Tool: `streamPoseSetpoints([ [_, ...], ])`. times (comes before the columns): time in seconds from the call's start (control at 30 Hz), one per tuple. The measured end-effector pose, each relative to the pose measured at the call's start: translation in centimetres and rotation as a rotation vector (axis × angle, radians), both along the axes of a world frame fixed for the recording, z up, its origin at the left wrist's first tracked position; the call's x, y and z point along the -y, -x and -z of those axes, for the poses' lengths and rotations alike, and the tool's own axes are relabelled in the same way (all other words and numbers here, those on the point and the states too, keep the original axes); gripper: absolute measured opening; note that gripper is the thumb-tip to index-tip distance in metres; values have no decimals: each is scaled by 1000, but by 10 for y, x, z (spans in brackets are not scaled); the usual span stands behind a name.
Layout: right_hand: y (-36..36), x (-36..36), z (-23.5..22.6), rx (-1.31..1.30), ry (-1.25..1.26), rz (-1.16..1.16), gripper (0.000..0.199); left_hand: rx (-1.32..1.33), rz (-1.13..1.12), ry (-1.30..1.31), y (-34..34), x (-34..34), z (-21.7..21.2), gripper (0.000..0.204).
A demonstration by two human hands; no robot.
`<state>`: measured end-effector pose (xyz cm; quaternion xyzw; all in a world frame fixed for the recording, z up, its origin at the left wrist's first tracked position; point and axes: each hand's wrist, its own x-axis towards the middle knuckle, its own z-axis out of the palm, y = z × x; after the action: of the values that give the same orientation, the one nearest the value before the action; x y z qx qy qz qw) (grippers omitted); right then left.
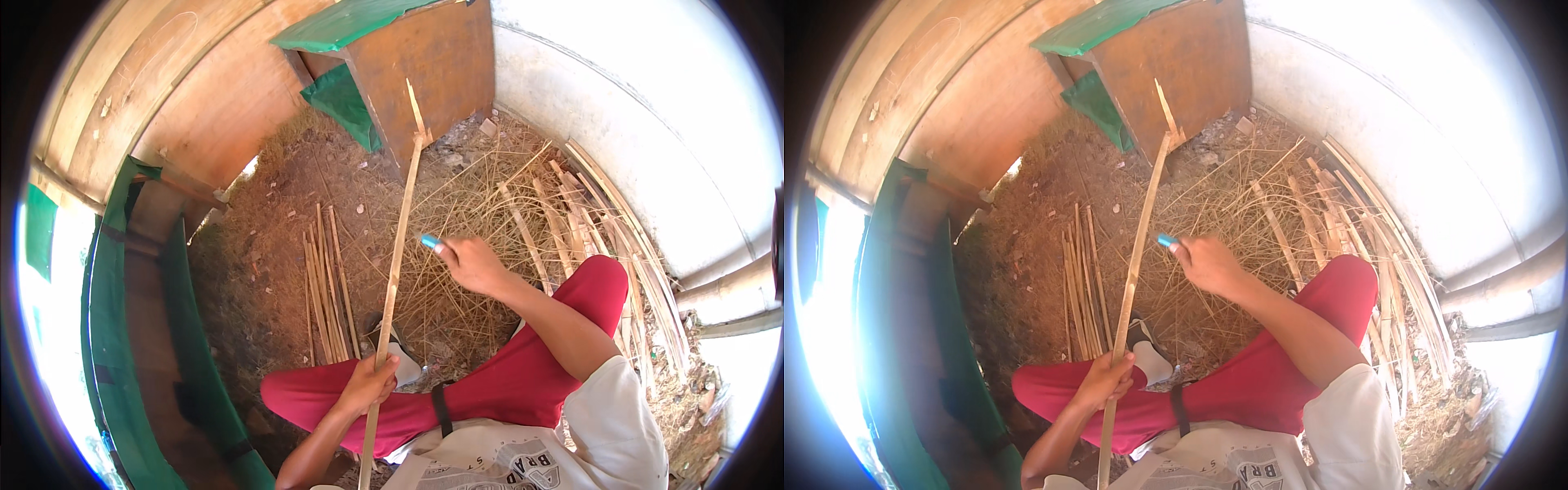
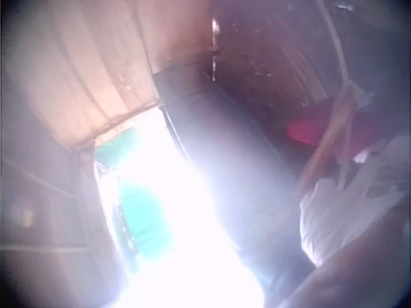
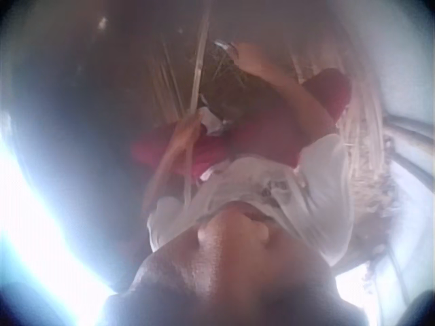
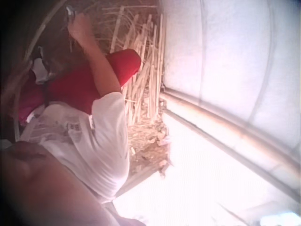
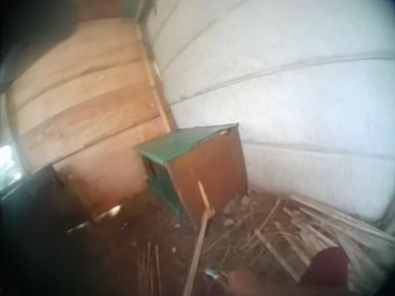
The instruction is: The person sits on the ground and uses a blue utility knife to shave thin strips from long bamboo poles. They repeatedly hold the pole, scrape the blade along its length to remove material, and place the finished pieces aside.
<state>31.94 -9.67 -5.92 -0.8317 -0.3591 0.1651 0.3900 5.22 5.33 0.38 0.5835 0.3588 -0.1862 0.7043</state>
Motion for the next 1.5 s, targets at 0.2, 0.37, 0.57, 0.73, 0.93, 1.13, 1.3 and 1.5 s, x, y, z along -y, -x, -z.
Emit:
streamPoseSetpoints([
  [0.2,23,-1,-2,201,-188,-71,40,20,136,-365,-15,5,23,34],
  [0.37,19,0,-11,215,-99,-102,42,162,255,-691,-15,1,26,44],
  [0.57,20,-2,-13,226,-66,-97,45,196,294,-855,-13,0,23,37],
  [0.73,17,-5,-12,260,23,-103,47,53,352,-894,-13,6,-3,27],
  [0.93,24,-11,9,314,-54,-65,48,12,444,-850,-7,11,-14,20],
  [1.13,25,-15,3,239,47,-98,46,-18,384,-833,-4,15,-16,15],
  [1.3,26,-17,-1,175,103,-98,43,4,367,-839,1,15,-11,13],
  [1.5,24,-19,5,195,87,-84,42,-1,339,-839,-1,17,-11,13],
])
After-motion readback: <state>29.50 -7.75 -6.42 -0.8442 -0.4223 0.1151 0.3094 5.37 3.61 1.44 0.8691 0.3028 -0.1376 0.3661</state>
